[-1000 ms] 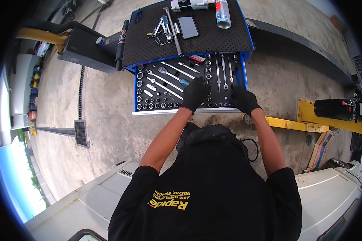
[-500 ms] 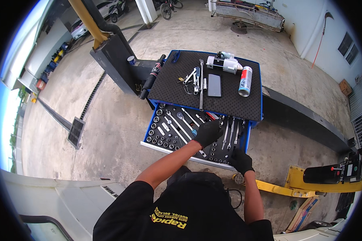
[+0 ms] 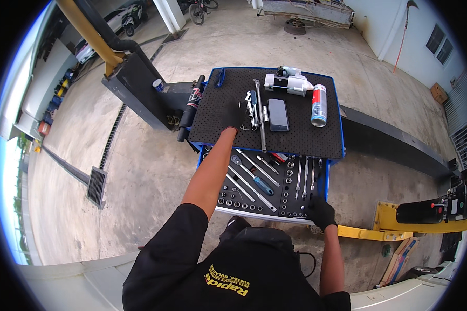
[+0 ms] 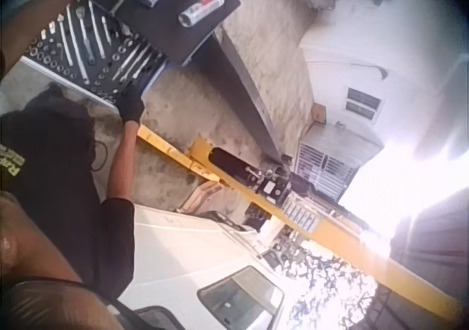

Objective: The person walks through a garage carrying a cardboard box, places it on the floor, and then moves to a blue tool chest. They open drawers, select various wrenches and sockets, and arrange them on the tool chest top. The person closes drawers and continues selecting additional tools.

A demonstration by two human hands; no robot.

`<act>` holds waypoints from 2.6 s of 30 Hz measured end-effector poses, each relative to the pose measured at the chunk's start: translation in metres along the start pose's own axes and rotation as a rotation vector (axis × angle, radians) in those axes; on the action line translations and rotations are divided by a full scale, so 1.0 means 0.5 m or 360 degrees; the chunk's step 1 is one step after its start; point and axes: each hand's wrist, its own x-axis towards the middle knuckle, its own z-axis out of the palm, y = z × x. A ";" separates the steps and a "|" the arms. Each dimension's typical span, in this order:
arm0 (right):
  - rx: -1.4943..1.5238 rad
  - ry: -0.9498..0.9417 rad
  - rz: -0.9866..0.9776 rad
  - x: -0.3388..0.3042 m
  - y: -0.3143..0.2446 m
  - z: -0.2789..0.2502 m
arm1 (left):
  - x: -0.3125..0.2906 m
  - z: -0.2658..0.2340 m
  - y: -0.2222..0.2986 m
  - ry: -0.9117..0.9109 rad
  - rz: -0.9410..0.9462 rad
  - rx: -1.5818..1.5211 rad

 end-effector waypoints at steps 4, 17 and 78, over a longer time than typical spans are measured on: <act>0.0031 0.0069 0.0064 -0.002 -0.009 0.006 | -0.058 -0.046 -0.056 -0.0044 -0.0237 -0.0304; -0.0090 -0.0414 0.0129 0.059 0.000 -0.050 | -0.541 -0.393 -0.172 -0.0437 -0.0292 0.0270; -0.0457 0.0125 -0.0411 0.483 0.064 -0.061 | -0.431 -0.179 0.062 -0.0732 0.0244 -0.0180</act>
